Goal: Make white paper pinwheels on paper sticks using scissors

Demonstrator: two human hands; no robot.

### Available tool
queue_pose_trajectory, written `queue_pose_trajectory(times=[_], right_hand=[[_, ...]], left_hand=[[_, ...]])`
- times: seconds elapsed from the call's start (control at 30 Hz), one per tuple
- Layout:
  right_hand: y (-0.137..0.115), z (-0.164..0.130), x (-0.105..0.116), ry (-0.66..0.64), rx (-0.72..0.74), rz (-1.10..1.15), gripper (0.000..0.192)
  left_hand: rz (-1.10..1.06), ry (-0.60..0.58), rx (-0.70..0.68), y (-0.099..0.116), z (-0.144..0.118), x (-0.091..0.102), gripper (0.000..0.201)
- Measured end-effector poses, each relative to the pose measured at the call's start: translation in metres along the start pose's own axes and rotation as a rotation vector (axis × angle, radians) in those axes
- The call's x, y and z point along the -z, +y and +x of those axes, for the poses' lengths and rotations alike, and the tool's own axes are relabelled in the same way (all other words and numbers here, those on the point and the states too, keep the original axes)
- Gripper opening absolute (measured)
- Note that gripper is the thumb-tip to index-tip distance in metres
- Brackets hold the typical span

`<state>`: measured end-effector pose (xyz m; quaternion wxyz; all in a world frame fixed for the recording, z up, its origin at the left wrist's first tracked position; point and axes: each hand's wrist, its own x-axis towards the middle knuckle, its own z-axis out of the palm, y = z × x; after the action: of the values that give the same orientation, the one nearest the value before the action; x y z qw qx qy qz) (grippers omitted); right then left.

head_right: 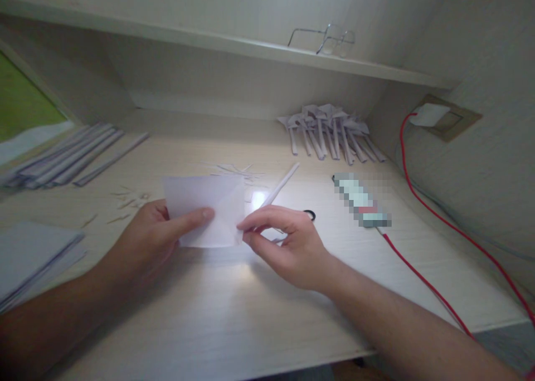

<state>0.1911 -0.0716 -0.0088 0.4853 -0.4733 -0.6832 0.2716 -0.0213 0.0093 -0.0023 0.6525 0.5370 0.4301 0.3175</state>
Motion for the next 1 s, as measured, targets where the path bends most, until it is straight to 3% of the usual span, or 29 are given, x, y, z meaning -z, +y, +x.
queue_pose_trajectory(times=[0.4,0.77,1.0], right_hand=[[-0.0017,0.0005,0.0011,-0.09,-0.002,-0.032,0.006],[0.0017,-0.0025,-0.0005,-0.064,-0.131,0.011,0.007],[0.0043,-0.0039,-0.0014,-0.037,-0.141,0.016,0.005]], left_hand=[[0.023,-0.024,0.003,0.0,-0.0006,-0.0013,0.026],[0.084,-0.006,0.0,0.002,-0.0042,-0.0047,0.025],[0.105,0.017,-0.014,0.0051,-0.0057,-0.0074,0.025]])
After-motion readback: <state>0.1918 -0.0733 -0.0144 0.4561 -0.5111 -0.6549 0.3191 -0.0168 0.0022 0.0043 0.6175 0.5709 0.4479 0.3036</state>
